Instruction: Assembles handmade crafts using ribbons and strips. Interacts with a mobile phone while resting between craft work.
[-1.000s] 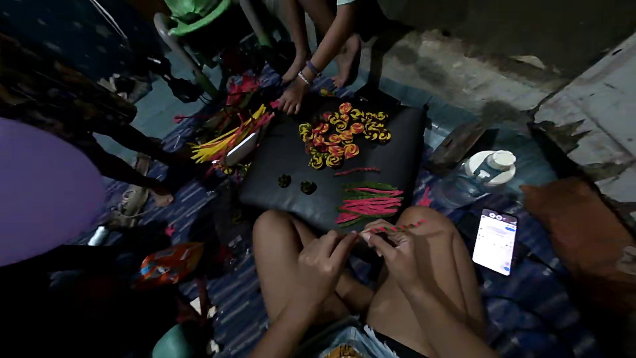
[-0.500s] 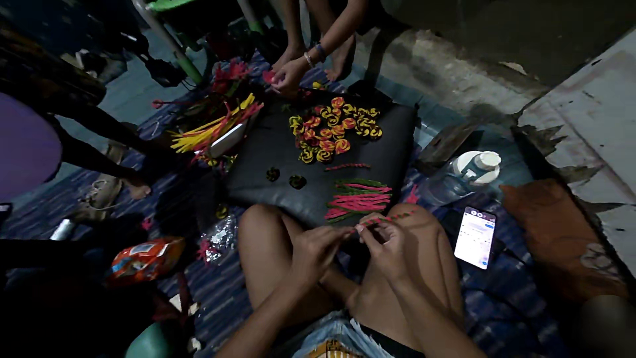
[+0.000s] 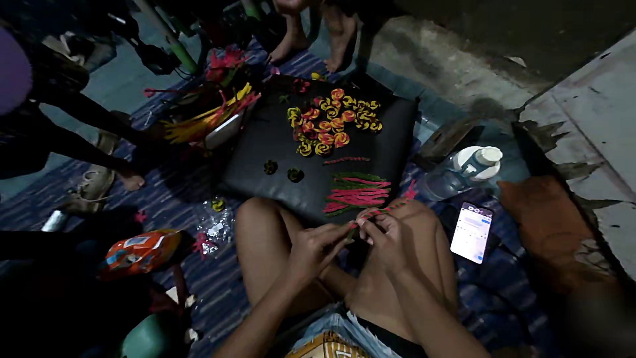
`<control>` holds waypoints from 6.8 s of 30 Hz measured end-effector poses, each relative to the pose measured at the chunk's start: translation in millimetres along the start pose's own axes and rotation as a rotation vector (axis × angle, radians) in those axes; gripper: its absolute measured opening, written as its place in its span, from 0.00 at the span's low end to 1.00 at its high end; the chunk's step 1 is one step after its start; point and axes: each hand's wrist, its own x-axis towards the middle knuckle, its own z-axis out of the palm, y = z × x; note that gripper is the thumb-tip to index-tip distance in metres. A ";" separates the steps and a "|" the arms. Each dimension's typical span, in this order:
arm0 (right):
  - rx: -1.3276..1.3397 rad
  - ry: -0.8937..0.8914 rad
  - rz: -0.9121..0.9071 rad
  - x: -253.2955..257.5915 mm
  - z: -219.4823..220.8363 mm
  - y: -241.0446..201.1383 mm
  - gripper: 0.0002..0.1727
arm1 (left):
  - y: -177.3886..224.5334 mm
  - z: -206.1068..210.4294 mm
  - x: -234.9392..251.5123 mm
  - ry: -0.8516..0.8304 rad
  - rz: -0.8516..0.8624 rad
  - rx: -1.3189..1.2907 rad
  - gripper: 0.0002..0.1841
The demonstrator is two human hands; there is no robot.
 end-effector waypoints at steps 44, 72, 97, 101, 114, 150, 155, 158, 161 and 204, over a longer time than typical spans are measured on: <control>-0.129 -0.201 -0.595 4.5 -9.0 15.2 0.02 | 33.3 -17.1 15.0 -0.115 -0.843 -1.063 0.17; 0.161 -0.297 -0.257 11.1 -19.1 12.0 0.05 | 8.0 -8.1 6.2 -0.348 -0.784 -1.246 0.16; 0.486 -0.010 0.207 29.9 -33.9 -10.1 0.13 | 5.4 -15.3 -9.0 -0.340 -0.922 -1.268 0.16; 0.480 0.092 0.195 28.4 -28.5 -9.7 0.14 | 1.0 -10.7 -15.0 -0.347 -0.950 -1.455 0.12; 0.364 0.045 0.232 33.6 -35.8 -14.1 0.16 | -1.0 -8.5 -16.1 -0.170 -0.877 -1.171 0.13; -0.007 0.391 -0.096 49.4 -37.0 8.3 0.07 | -99.8 45.8 76.2 -0.306 -0.179 0.331 0.10; -0.037 0.382 -0.127 49.4 -38.6 9.8 0.07 | -91.4 44.3 73.2 -0.319 -0.193 0.353 0.10; -0.142 0.300 -0.103 48.6 -37.7 9.2 0.07 | -80.3 38.9 68.5 -0.194 -0.184 0.354 0.09; -0.301 0.144 0.037 47.2 -33.0 7.9 0.10 | -67.2 34.6 59.6 -0.062 -0.191 0.309 0.11; 0.138 0.331 -0.251 43.6 -26.0 10.8 0.06 | -1.3 42.9 96.3 0.050 -0.402 -0.576 0.05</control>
